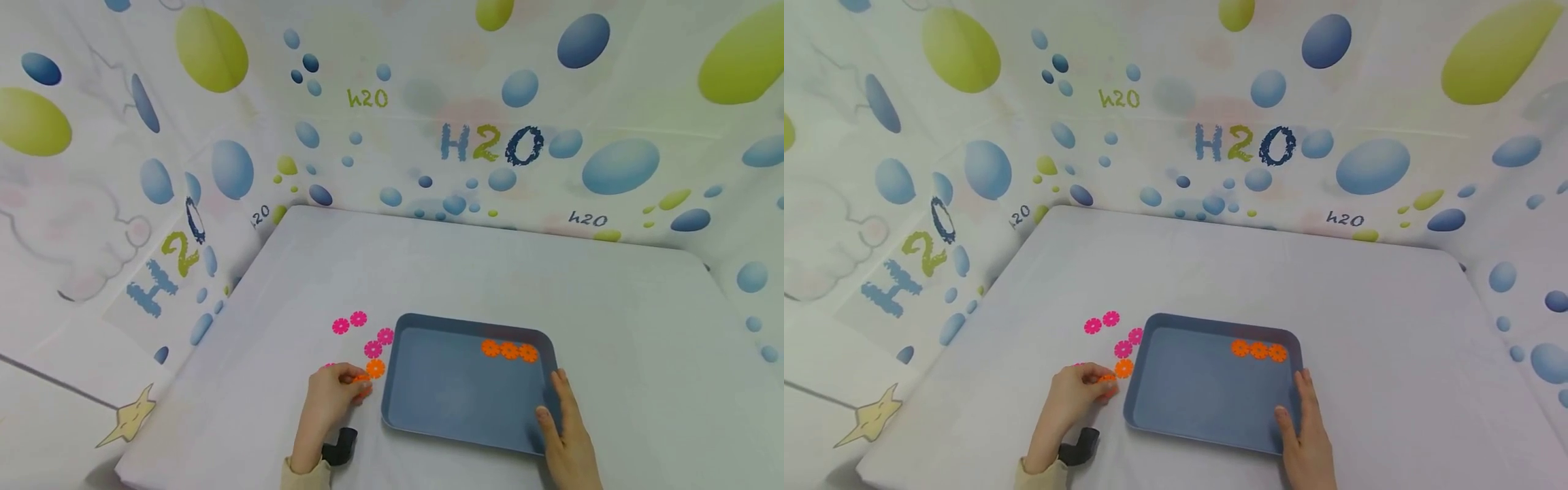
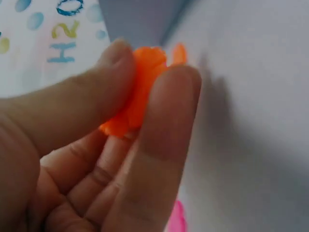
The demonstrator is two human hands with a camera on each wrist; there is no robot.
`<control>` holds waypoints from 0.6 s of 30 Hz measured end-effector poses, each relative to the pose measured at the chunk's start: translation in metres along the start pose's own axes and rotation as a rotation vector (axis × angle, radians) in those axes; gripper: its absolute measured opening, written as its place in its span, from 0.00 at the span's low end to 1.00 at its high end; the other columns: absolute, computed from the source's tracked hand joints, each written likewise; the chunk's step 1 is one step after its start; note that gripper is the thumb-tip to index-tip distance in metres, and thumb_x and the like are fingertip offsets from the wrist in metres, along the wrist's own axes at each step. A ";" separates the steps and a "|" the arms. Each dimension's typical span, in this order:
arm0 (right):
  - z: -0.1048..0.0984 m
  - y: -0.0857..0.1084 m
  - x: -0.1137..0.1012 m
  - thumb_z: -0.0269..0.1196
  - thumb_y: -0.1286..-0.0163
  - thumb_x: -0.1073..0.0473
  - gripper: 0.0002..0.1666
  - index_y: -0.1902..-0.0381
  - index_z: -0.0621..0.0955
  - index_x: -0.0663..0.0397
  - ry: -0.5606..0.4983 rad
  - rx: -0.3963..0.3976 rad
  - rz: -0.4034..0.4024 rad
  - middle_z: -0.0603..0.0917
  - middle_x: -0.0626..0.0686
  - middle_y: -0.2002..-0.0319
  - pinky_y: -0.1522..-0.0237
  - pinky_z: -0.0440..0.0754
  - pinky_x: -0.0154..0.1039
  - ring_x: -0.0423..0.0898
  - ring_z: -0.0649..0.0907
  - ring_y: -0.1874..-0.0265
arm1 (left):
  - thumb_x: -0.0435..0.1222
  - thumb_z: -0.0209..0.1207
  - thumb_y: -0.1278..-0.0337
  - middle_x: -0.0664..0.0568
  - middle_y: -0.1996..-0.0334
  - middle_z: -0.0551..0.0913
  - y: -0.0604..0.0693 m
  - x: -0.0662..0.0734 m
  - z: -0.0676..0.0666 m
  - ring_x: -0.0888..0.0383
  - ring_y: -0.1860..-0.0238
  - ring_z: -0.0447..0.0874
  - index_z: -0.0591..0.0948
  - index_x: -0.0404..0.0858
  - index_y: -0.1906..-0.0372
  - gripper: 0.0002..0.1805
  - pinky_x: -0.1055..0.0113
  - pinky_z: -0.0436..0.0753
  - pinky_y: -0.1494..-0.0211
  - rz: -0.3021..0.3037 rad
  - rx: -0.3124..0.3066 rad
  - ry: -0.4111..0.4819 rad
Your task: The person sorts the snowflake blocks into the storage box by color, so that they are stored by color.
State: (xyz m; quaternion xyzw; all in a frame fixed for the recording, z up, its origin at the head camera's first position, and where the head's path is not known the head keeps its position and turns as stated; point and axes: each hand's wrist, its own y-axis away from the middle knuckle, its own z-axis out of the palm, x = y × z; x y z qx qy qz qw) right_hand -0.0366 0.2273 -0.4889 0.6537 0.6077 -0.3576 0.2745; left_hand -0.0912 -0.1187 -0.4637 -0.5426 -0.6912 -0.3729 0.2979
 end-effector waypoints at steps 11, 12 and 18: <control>0.002 -0.001 0.000 0.49 0.23 0.56 0.37 0.22 0.49 0.49 -0.005 0.022 -0.015 0.46 0.60 0.22 0.39 0.56 0.74 0.71 0.52 0.28 | 0.26 0.57 0.38 0.38 0.62 0.86 -0.021 0.051 0.011 0.52 0.70 0.88 0.81 0.32 0.52 0.11 0.66 0.86 0.66 0.163 0.011 0.111; 0.002 -0.001 0.000 0.49 0.23 0.56 0.37 0.22 0.49 0.49 -0.006 0.018 -0.011 0.46 0.60 0.22 0.39 0.56 0.75 0.71 0.52 0.28 | 0.26 0.57 0.38 0.38 0.61 0.86 -0.024 0.057 0.013 0.51 0.69 0.88 0.81 0.32 0.51 0.12 0.66 0.86 0.66 0.187 0.022 0.103; 0.001 -0.002 0.000 0.49 0.23 0.57 0.37 0.22 0.48 0.51 -0.018 0.006 -0.009 0.44 0.62 0.22 0.42 0.57 0.77 0.75 0.53 0.29 | 0.28 0.57 0.36 0.38 0.59 0.87 -0.042 0.099 0.034 0.45 0.62 0.89 0.83 0.32 0.51 0.11 0.67 0.86 0.63 0.294 -0.087 0.137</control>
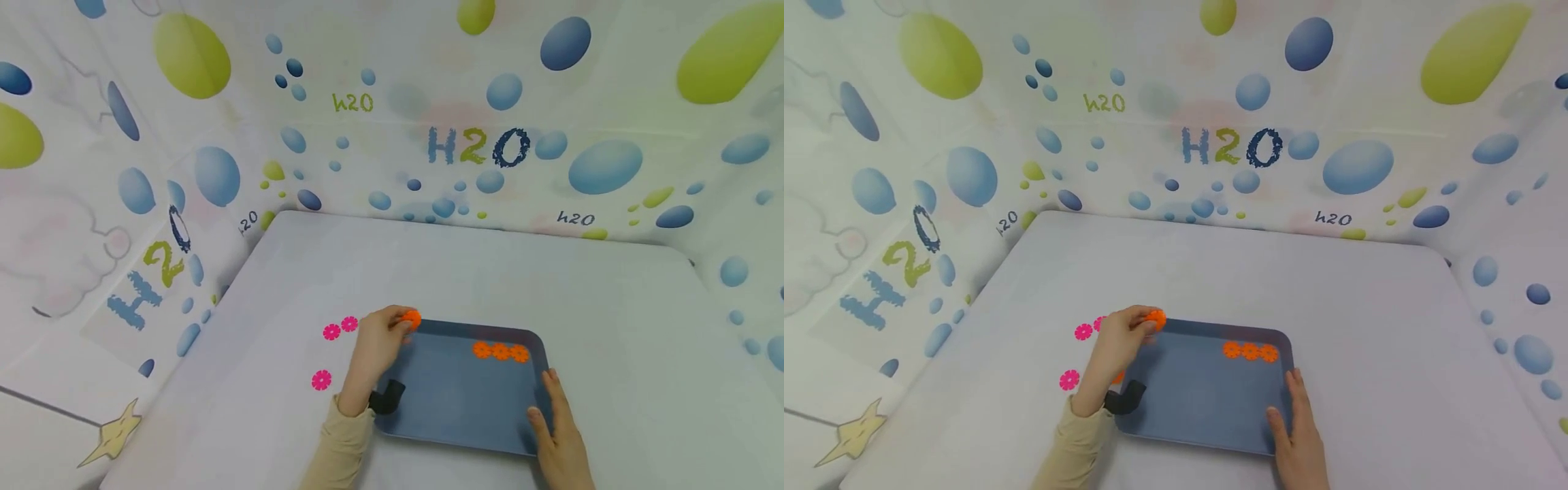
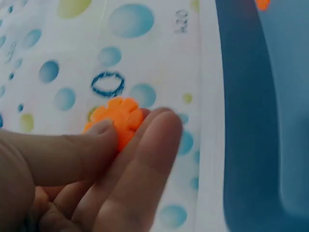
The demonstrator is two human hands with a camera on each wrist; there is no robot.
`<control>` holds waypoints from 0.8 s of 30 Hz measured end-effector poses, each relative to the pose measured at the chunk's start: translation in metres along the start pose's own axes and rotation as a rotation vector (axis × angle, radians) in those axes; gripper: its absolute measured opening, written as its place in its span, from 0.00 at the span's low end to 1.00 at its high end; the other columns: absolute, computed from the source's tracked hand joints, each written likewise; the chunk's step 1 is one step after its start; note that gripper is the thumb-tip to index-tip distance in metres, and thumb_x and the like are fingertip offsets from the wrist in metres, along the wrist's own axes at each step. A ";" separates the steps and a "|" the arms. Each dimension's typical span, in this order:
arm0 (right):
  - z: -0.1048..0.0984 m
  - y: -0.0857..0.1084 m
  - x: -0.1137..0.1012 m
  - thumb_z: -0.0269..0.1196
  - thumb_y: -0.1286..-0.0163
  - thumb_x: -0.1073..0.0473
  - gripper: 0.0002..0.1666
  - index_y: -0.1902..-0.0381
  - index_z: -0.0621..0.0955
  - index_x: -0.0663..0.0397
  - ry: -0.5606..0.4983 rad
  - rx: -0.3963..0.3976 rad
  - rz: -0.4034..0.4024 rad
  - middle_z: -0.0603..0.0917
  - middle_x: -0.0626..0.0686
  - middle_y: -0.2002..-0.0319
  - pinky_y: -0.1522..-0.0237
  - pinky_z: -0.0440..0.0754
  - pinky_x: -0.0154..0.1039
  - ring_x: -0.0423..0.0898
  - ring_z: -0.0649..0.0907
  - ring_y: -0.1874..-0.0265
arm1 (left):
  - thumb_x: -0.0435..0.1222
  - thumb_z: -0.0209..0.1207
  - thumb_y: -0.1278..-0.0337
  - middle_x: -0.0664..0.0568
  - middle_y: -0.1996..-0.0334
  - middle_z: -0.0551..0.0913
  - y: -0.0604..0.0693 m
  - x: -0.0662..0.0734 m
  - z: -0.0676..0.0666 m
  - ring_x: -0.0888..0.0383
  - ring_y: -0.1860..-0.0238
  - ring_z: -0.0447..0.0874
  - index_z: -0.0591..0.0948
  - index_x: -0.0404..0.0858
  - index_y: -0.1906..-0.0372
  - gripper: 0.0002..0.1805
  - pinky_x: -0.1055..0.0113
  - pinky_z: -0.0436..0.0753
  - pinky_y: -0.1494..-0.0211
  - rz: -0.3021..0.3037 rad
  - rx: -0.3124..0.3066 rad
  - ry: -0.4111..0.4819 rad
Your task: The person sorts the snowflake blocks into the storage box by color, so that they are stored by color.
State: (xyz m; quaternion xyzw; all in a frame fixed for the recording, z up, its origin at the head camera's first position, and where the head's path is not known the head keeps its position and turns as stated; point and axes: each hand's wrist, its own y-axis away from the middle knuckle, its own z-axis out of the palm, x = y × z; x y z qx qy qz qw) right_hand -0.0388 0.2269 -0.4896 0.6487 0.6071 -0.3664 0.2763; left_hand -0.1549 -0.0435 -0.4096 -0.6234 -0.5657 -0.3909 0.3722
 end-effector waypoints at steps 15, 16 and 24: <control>-0.003 -0.002 0.000 0.51 0.23 0.57 0.38 0.22 0.49 0.49 -0.026 0.001 0.000 0.45 0.62 0.22 0.42 0.58 0.77 0.75 0.54 0.29 | 0.30 0.60 0.39 0.44 0.85 0.83 -0.039 -0.013 0.075 0.56 0.86 0.80 0.85 0.29 0.77 0.12 0.68 0.81 0.79 -0.139 -0.394 -0.134; -0.004 -0.002 -0.001 0.51 0.24 0.57 0.38 0.23 0.49 0.49 -0.027 0.007 -0.005 0.45 0.62 0.22 0.42 0.58 0.77 0.75 0.54 0.30 | 0.30 0.61 0.39 0.45 0.86 0.82 -0.039 -0.013 0.075 0.57 0.86 0.79 0.85 0.29 0.79 0.13 0.68 0.81 0.80 -0.149 -0.395 -0.131; -0.003 -0.001 0.000 0.51 0.24 0.59 0.37 0.23 0.50 0.51 -0.027 0.017 -0.031 0.46 0.63 0.23 0.43 0.58 0.77 0.75 0.54 0.30 | 0.34 0.63 0.40 0.48 0.90 0.80 -0.042 -0.014 0.079 0.59 0.89 0.77 0.85 0.31 0.82 0.16 0.69 0.80 0.81 -0.189 -0.379 -0.182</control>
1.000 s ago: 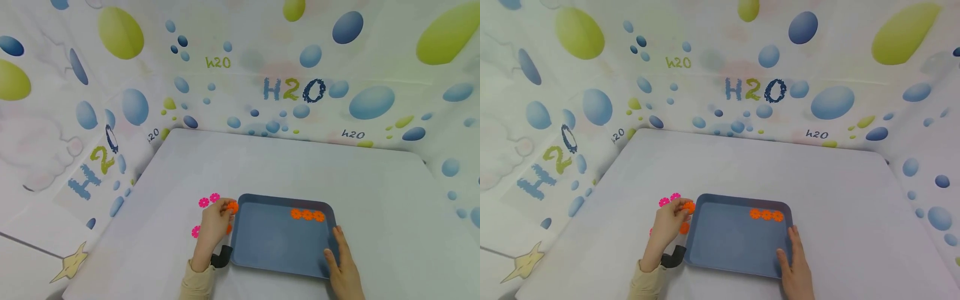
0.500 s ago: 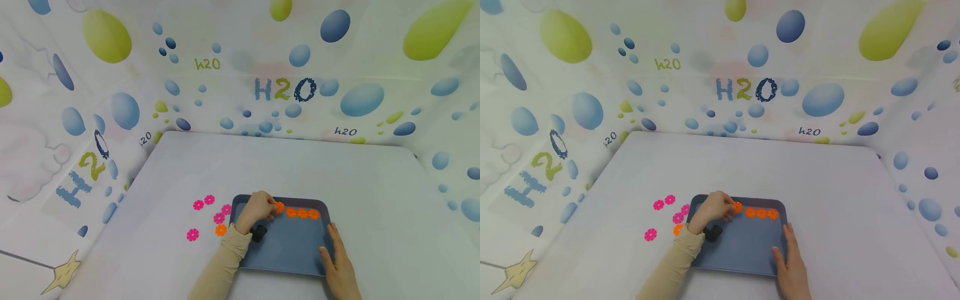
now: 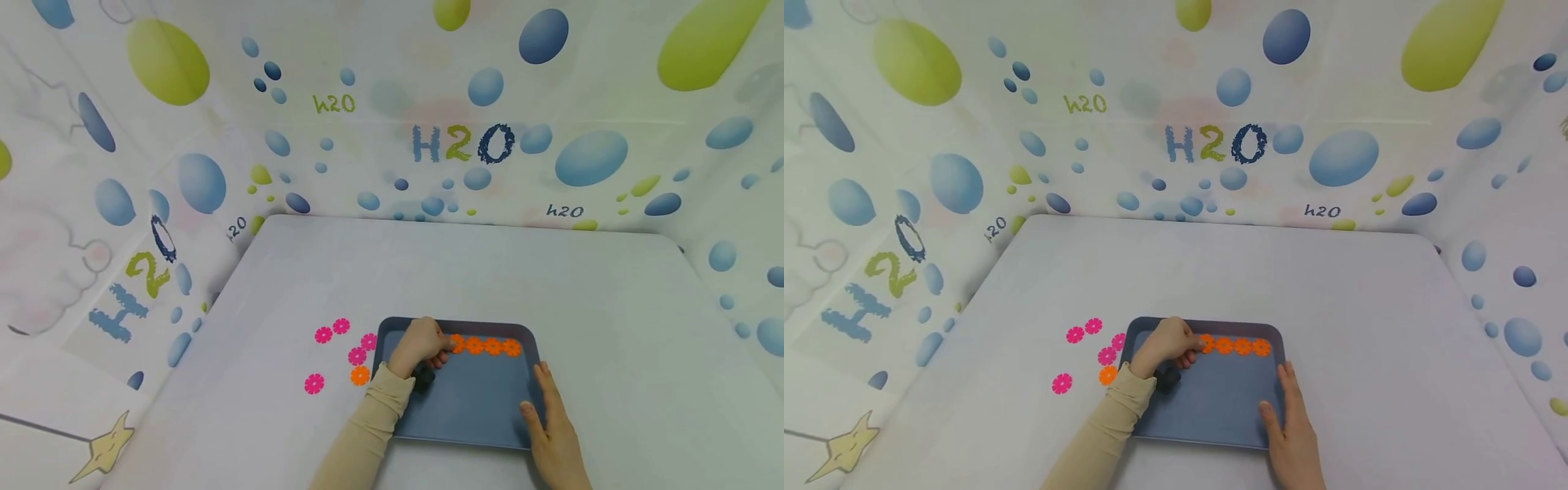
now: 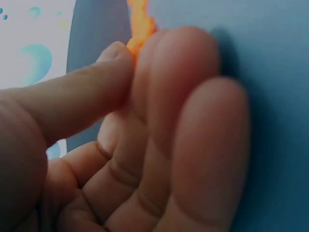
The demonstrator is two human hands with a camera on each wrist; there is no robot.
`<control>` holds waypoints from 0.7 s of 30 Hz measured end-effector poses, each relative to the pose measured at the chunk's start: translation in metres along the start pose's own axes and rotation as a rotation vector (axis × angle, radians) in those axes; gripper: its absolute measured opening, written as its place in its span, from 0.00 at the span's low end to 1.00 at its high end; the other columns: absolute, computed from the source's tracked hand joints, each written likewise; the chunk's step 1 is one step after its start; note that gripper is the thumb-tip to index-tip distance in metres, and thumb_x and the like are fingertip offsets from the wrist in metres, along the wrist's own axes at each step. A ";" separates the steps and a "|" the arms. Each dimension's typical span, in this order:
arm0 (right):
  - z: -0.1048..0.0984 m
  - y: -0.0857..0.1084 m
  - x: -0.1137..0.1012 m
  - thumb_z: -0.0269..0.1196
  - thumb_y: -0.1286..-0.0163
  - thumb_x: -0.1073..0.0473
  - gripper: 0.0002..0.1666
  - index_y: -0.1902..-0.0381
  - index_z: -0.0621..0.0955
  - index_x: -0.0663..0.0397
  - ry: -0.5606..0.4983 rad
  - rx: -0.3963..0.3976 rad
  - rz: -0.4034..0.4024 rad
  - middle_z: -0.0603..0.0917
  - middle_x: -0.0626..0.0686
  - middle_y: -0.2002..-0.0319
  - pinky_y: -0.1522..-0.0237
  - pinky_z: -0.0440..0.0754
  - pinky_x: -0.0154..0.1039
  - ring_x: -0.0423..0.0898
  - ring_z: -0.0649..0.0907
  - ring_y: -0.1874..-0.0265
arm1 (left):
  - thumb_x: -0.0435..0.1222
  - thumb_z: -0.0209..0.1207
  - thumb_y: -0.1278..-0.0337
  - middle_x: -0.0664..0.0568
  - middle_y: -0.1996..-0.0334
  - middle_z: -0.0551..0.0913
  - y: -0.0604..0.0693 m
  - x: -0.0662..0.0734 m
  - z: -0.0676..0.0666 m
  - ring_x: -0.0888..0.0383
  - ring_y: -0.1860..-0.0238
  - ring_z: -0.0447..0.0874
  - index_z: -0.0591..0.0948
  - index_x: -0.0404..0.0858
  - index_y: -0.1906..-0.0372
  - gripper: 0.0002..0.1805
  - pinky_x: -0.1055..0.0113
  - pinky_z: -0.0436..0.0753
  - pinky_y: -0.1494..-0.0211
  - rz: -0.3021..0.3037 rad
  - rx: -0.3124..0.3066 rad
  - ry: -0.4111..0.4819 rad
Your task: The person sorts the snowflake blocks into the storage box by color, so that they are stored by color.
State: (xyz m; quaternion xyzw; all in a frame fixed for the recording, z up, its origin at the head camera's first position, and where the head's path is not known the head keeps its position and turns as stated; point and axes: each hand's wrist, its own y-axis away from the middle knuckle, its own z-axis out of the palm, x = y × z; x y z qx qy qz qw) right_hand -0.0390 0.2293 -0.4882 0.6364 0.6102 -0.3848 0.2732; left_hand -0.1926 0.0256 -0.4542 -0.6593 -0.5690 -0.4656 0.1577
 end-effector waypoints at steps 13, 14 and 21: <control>0.001 0.000 0.000 0.51 0.24 0.57 0.37 0.23 0.50 0.49 0.010 -0.007 0.028 0.47 0.61 0.22 0.39 0.57 0.75 0.69 0.52 0.27 | 0.44 0.56 0.33 0.48 0.76 0.86 0.031 0.001 -0.024 0.62 0.80 0.77 0.85 0.37 0.60 0.14 0.74 0.73 0.76 0.272 0.196 -0.025; 0.001 0.000 0.001 0.51 0.24 0.57 0.37 0.23 0.50 0.49 0.009 -0.007 0.027 0.47 0.61 0.22 0.39 0.57 0.75 0.69 0.52 0.27 | 0.43 0.56 0.32 0.47 0.74 0.86 0.037 0.000 -0.030 0.61 0.77 0.80 0.84 0.37 0.58 0.14 0.73 0.76 0.72 0.291 0.213 0.027; 0.000 -0.001 0.001 0.50 0.23 0.57 0.37 0.22 0.49 0.48 0.014 -0.007 0.015 0.46 0.60 0.22 0.40 0.56 0.76 0.72 0.53 0.28 | 0.35 0.58 0.35 0.43 0.64 0.86 0.081 -0.043 -0.072 0.51 0.63 0.86 0.82 0.33 0.53 0.12 0.65 0.85 0.57 0.154 0.385 0.307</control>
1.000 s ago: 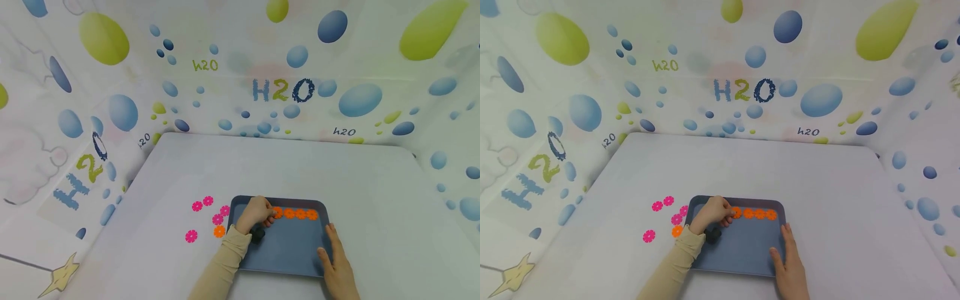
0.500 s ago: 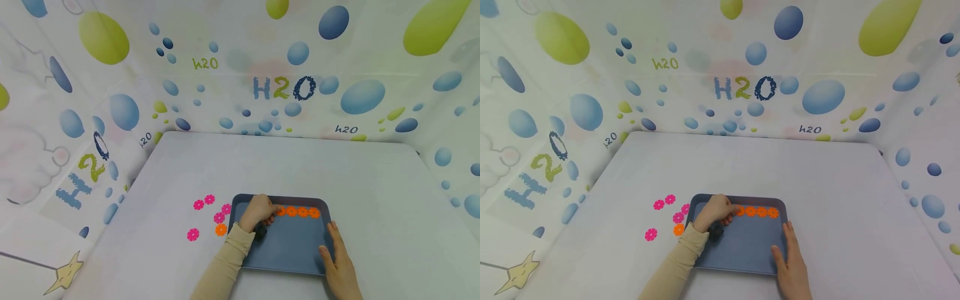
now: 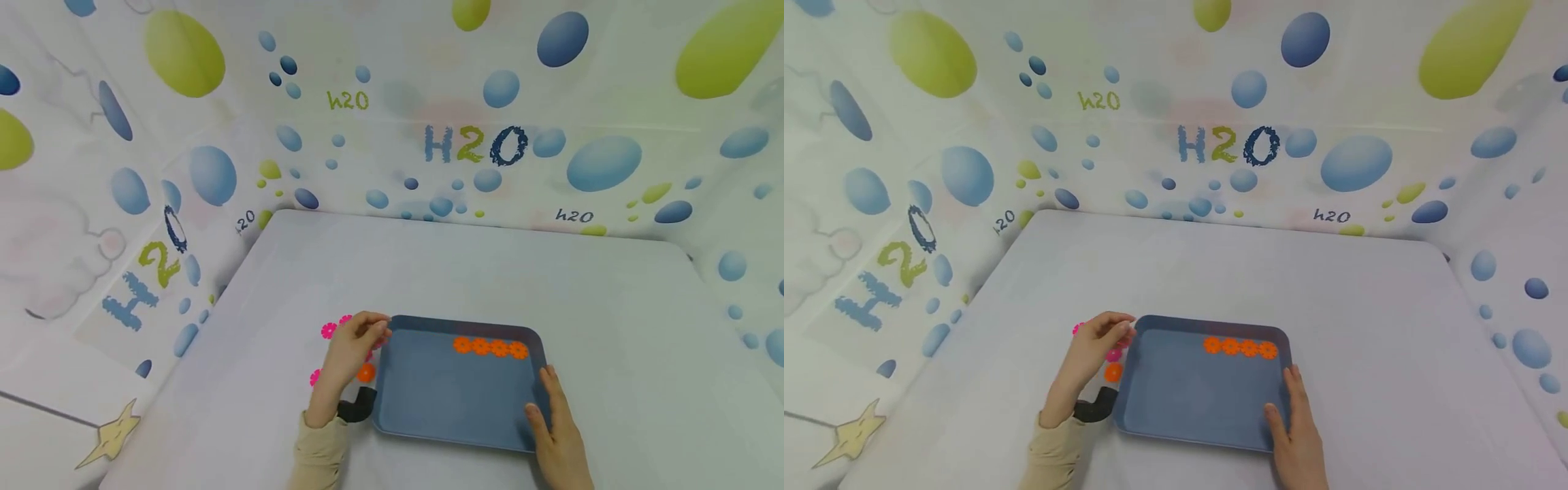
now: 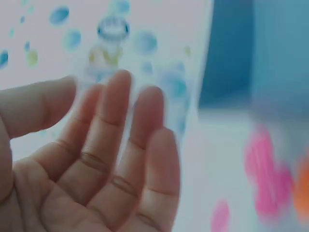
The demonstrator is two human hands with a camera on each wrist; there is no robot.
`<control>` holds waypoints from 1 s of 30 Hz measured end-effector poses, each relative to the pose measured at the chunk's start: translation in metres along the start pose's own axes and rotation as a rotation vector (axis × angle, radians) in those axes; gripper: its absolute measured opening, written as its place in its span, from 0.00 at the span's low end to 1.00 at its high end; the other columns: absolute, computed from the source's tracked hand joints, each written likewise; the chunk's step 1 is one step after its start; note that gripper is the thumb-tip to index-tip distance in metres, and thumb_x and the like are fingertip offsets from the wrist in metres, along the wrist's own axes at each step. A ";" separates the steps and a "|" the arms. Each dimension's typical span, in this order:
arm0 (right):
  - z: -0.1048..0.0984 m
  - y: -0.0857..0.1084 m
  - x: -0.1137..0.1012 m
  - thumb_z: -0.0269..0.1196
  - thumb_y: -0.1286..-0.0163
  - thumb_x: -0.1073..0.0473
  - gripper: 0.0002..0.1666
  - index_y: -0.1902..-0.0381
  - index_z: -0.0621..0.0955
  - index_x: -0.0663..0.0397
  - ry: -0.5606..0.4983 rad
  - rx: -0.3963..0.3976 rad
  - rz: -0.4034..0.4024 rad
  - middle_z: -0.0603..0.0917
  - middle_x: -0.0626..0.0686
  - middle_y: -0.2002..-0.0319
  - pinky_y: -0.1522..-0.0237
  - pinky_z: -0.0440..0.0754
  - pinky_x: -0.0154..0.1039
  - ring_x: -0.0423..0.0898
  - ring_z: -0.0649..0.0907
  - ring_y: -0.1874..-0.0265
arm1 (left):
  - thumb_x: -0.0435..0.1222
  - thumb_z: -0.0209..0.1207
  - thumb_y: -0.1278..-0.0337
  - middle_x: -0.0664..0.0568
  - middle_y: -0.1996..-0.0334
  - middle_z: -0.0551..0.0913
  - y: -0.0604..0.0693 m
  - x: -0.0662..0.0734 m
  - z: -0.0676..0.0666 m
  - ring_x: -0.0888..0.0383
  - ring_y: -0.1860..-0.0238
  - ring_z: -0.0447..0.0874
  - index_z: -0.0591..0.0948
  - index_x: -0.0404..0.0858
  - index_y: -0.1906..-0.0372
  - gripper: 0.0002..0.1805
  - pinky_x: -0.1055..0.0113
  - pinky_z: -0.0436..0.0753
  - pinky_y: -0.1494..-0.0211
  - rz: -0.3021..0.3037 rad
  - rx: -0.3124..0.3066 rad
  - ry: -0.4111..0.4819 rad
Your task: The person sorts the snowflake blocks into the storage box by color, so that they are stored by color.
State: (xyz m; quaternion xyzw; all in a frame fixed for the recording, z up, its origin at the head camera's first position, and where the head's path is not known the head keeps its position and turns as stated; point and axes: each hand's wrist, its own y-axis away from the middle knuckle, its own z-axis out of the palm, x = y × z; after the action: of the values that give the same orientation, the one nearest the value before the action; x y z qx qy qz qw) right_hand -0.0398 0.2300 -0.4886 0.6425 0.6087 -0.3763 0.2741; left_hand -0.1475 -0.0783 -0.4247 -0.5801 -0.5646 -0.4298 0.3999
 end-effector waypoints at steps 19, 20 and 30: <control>-0.002 0.001 0.000 0.50 0.23 0.57 0.38 0.22 0.48 0.49 -0.014 -0.001 0.021 0.45 0.61 0.22 0.40 0.56 0.76 0.73 0.53 0.29 | 0.22 0.65 0.56 0.48 0.55 0.85 0.031 -0.055 -0.009 0.55 0.57 0.80 0.82 0.38 0.50 0.23 0.65 0.82 0.53 -0.021 0.002 -0.314; -0.002 0.001 0.000 0.50 0.23 0.57 0.38 0.22 0.48 0.49 -0.014 -0.002 0.021 0.45 0.61 0.22 0.40 0.56 0.76 0.74 0.53 0.29 | 0.21 0.65 0.56 0.48 0.55 0.84 0.031 -0.055 -0.008 0.55 0.58 0.79 0.82 0.38 0.49 0.24 0.65 0.82 0.54 -0.029 -0.005 -0.326; -0.001 0.000 -0.003 0.49 0.23 0.56 0.37 0.22 0.47 0.50 0.004 -0.027 0.022 0.44 0.60 0.22 0.42 0.57 0.78 0.75 0.53 0.29 | 0.20 0.66 0.62 0.47 0.64 0.83 0.029 -0.054 -0.010 0.58 0.66 0.76 0.82 0.33 0.52 0.24 0.67 0.80 0.61 -0.035 -0.034 -0.414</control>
State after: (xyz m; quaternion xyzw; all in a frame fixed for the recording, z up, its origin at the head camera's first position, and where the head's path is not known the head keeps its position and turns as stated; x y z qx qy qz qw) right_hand -0.0395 0.2296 -0.4858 0.6463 0.6070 -0.3638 0.2856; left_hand -0.1189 -0.1056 -0.4728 -0.6530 -0.6374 -0.3177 0.2577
